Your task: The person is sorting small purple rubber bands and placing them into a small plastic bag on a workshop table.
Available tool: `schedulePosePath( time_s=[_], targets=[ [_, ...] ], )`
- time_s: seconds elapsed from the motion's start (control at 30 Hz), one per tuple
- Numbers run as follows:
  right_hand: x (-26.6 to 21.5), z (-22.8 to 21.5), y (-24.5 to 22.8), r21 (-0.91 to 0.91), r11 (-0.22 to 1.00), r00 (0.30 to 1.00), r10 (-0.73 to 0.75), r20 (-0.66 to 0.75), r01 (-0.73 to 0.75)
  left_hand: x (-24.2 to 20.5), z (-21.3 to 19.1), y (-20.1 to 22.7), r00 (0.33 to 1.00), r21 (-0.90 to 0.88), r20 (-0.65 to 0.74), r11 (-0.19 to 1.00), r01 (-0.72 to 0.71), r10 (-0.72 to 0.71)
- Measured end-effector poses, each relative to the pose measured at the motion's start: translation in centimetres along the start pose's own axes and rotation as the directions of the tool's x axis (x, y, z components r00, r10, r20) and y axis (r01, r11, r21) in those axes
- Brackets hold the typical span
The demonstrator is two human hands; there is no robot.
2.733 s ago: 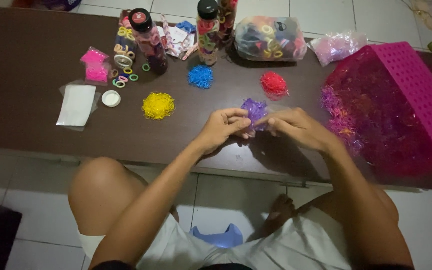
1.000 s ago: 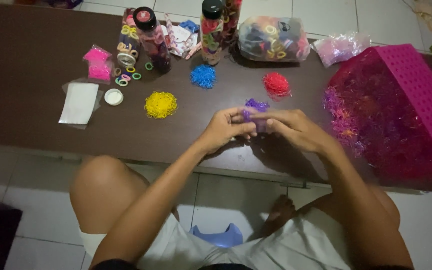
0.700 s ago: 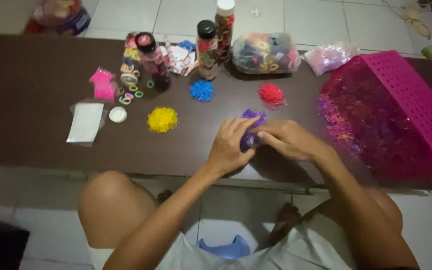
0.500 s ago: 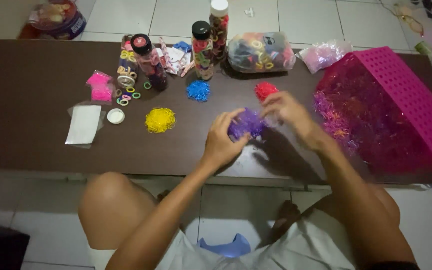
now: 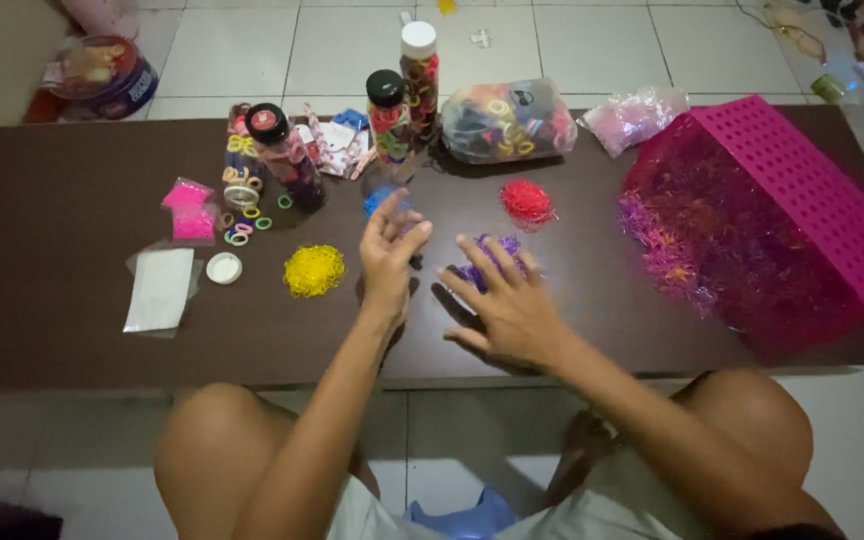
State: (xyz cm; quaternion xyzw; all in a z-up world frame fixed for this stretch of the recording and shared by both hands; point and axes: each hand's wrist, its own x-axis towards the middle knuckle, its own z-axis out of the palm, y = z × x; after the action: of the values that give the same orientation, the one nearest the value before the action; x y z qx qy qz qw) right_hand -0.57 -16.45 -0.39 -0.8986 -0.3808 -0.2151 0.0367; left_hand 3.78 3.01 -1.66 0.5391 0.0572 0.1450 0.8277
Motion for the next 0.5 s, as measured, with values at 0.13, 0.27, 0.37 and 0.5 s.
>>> schedulePosePath(
  time_s=[0.13, 0.27, 0.37, 0.5],
  targets=[
    [1.2, 0.9, 0.0, 0.065, 0.984, 0.980, 0.155, 0.126, -0.164, -0.1, -0.8, -1.2, 1.000, 0.059, 0.003, 0.998, -0.023, 0.023],
    [2.1, 2.3, 1.6, -0.010, 0.968, 0.968, 0.252, -0.001, -0.252, -0.3, -0.5, -1.7, 0.991, 0.177, 0.043, 0.975, -0.133, 0.127],
    [1.8, 2.8, 2.6, -0.015, 0.965, 0.961, 0.261, -0.094, -0.263, -1.1, -0.5, -1.8, 0.989, 0.226, 0.060, 0.963, -0.149, 0.138],
    [1.4, 1.0, 7.7, 0.130, 0.964, 0.942, 0.254, -0.218, -0.230, -1.1, -0.6, -2.1, 0.981, 0.222, 0.093, 0.957, -0.186, 0.169]
  ],
)
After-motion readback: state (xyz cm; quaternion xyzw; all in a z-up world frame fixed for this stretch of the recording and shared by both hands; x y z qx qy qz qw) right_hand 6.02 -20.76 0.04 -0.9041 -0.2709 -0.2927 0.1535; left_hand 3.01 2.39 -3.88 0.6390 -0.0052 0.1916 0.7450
